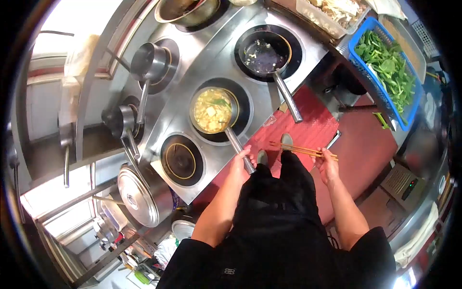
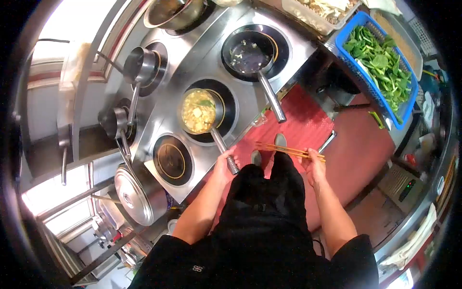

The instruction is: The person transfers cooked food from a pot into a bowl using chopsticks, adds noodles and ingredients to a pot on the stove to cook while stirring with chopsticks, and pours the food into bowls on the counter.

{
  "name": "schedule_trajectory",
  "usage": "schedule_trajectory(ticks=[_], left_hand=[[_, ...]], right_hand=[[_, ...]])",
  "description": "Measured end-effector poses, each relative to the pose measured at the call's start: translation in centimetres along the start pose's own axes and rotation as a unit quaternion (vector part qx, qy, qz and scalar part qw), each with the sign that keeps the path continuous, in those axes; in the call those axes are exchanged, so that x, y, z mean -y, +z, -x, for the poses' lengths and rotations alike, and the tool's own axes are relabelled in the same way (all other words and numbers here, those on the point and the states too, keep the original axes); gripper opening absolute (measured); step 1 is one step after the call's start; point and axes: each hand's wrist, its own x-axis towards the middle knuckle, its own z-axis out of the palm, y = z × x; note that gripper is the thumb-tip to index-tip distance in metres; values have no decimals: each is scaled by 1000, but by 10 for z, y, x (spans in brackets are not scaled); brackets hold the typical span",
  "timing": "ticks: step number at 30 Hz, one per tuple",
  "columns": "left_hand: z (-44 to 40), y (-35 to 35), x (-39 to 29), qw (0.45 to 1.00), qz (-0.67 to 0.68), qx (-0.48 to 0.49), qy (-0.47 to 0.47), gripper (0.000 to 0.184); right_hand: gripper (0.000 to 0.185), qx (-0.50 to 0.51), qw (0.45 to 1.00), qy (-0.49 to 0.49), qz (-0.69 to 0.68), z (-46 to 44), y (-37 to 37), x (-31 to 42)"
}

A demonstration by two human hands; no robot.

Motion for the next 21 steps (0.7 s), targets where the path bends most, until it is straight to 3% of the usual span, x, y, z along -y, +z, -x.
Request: schedule_trajectory(ticks=[3,8,10,12,15,19,21], left_hand=[[-7,-3,0,999,28,19,-27,41],[-6,-2,-1,998,21,45,-45,43],[-7,-4,-2,997,22,63,-36,44],[-8,-5,-3,996,5,70,-54,46],[-10,-9,-2,993,22,111,-39,47],[-10,-10,-3,992,-3,113,-52,42],[-13,-14,-4,986,19,153,-56,41]], right_hand=[[26,-62,990,-61,106,-34,-26,-30],[40,-117,972,-63,191,-96,4,-79],[45,-148,935,-36,322,-140,10,-114],[44,-94,941,-91,311,-168,22,-152],[29,-66,979,-21,193,-192,66,-173],[41,-28,997,60,33,-197,114,-160],[42,-47,997,42,32,-223,124,-173]])
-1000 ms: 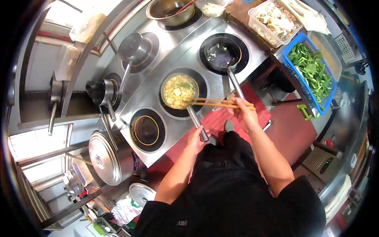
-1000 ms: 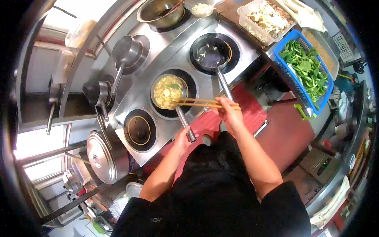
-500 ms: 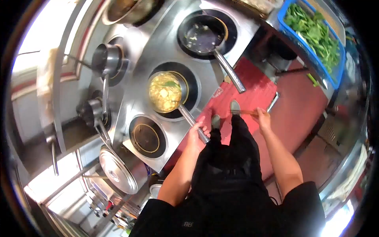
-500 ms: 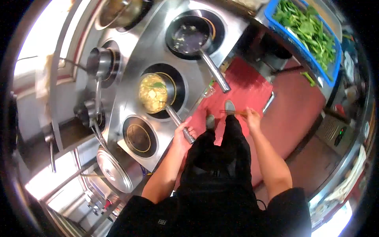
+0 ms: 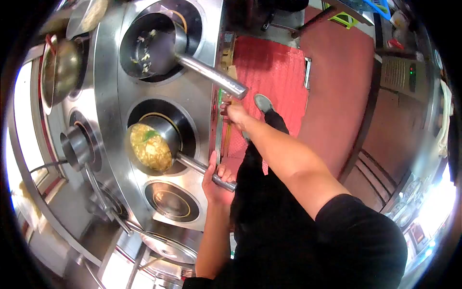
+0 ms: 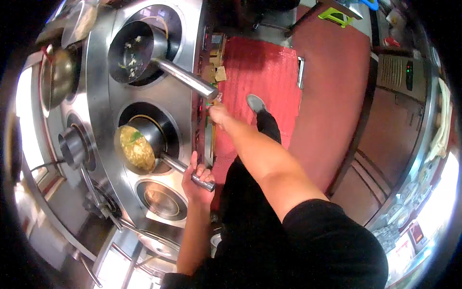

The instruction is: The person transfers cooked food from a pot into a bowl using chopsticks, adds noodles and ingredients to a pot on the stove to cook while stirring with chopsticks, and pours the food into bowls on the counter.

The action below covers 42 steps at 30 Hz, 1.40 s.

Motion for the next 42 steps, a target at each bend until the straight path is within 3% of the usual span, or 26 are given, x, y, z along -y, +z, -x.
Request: schedule_trajectory(ticks=[3,5,6,10,13,15,19,22,24,27,29,31,34,35,39,42], left_hand=[[1,1,1,1000,-2,-9,6,41],[0,-4,0,1000,6,6,0,41],[1,-5,0,1000,2,6,0,42],[1,-11,-1,1000,9,14,-6,46],[0,-13,-2,1000,13,19,-7,46],[0,-14,-2,1000,16,22,-10,46],[2,-11,-3,999,19,34,-17,43],[5,-8,-2,1000,10,12,-12,43],[5,-3,-2,1000,1,-20,-5,43],[-5,-6,-8,998,15,-64,7,46],[-6,0,-14,998,-22,-51,30,31],[-13,-9,-22,999,-39,24,1,21],[-12,-11,-24,990,-138,-8,22,3],[-22,-24,-28,988,-150,2,22,8],[-6,-15,-24,965,-228,-103,85,40],[7,-22,-35,950,-272,-92,120,43]], right_hand=[[43,-21,999,25,-27,2,15,16],[39,33,995,78,-49,-22,18,0],[32,18,994,74,-76,-8,21,10],[34,-9,994,83,-69,-3,21,13],[41,29,998,47,-25,-13,21,2],[45,-40,997,-40,57,-29,26,-18],[46,-28,974,-91,207,-54,16,-34],[46,-12,893,-141,428,-45,-3,-11],[45,-60,950,-144,272,-15,-20,13],[52,-79,952,-104,279,53,-54,37],[60,-117,944,-121,283,68,-94,13],[57,-224,930,-142,256,119,-132,-5],[56,-213,968,-119,58,210,-182,-27],[55,-225,966,-126,-15,241,-188,-32],[43,-274,938,-130,-166,320,-220,-70],[29,-292,915,-122,-252,358,-227,-84]])
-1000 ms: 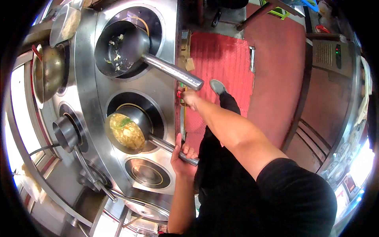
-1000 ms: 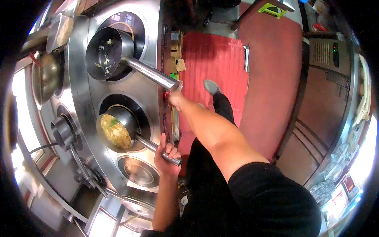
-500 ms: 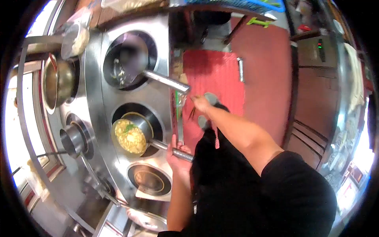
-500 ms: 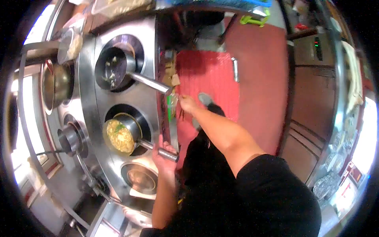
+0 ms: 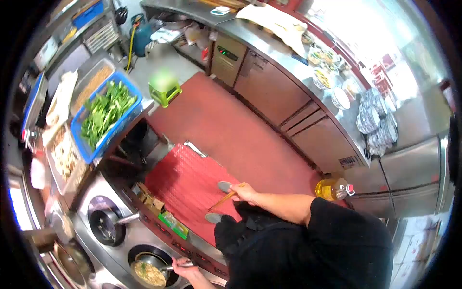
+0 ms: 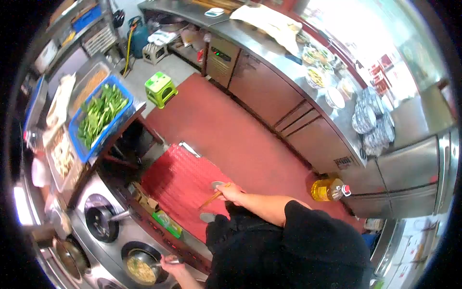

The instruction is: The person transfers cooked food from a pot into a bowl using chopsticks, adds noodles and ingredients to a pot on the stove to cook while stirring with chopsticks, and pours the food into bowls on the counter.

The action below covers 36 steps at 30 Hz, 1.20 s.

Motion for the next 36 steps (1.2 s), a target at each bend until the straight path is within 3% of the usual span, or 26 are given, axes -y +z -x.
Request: schedule_trajectory(ticks=[3,4,6,7,11,13,14,15,17,20,23,26,31,36], left_hand=[[-5,-36,-4,994,-69,82,-3,31],[39,-22,19,944,-207,85,243,28],[49,-28,31,921,-318,79,211,31],[26,-44,17,951,-295,67,-69,56],[103,-12,86,966,-225,97,-88,39],[153,11,132,892,-378,198,150,28],[163,23,157,882,-373,202,208,29],[134,53,151,952,-165,173,-193,23],[171,92,185,930,-267,217,-131,21],[245,169,237,912,-305,234,-144,18],[244,219,279,886,-362,255,-136,11],[295,295,320,828,-442,320,-128,16],[369,407,402,701,-556,436,-97,23],[443,505,506,542,-633,529,-158,25]], right_hand=[[22,-1,1000,-7,-12,4,-23,0],[19,11,1000,-8,-2,-1,-33,-1],[19,24,999,-16,-28,-6,-56,9],[19,37,998,-17,-41,-9,-69,14],[19,60,991,-58,-110,-22,-136,42],[20,62,987,-102,-108,-19,-182,62],[23,65,984,-123,-111,-18,-206,71],[23,65,982,-128,-123,-17,-233,81],[28,61,973,-142,-174,-9,-287,101],[33,41,964,-179,-191,4,-367,129],[35,18,949,-209,-234,19,-440,145],[30,-46,911,-283,-298,37,-502,148],[26,-127,856,-291,-408,74,-574,141],[22,-269,797,-330,-428,103,-618,135]])
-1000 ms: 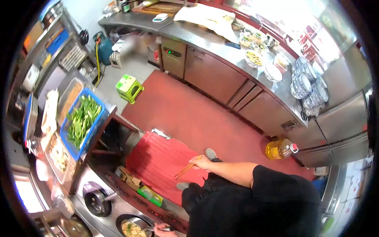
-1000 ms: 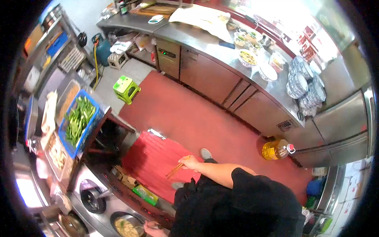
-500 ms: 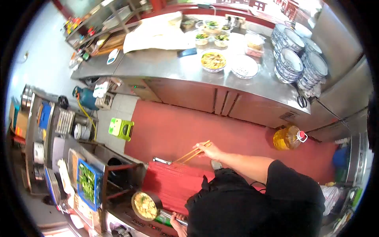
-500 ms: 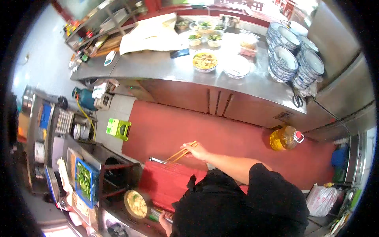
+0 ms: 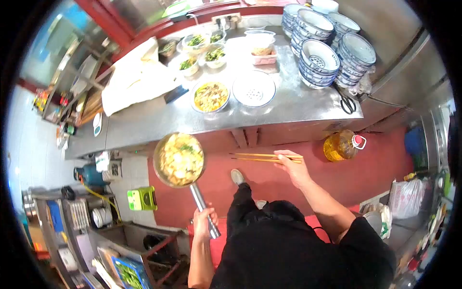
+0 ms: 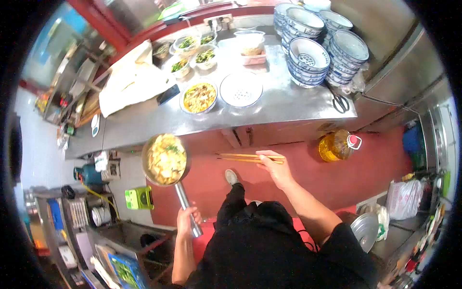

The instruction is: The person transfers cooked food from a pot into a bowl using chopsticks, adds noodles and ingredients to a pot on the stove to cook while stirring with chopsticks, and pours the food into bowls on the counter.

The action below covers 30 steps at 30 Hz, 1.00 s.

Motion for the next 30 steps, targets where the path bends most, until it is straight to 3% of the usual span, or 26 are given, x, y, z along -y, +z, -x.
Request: schedule_trajectory(ticks=[3,5,9,15,17,25,30], left_hand=[[-59,47,-47,995,-37,86,-30,25],[-102,70,-68,987,-87,132,-41,26],[-162,112,-105,968,-154,187,-73,27],[-206,160,-134,932,-247,237,-116,25],[-212,175,-140,926,-267,238,-121,25],[-216,207,-135,924,-321,177,-104,24],[-214,223,-138,936,-321,132,-58,25]], right_hand=[[23,-57,997,-51,-12,-12,-8,22],[25,-146,986,-76,-25,-21,-8,39],[30,-211,961,-171,-51,-31,-3,71],[28,-250,936,-216,-122,-59,-1,122],[27,-220,951,-215,-21,-84,1,138],[19,-82,965,-201,146,-218,-1,173],[20,28,927,-212,308,-250,-23,195]])
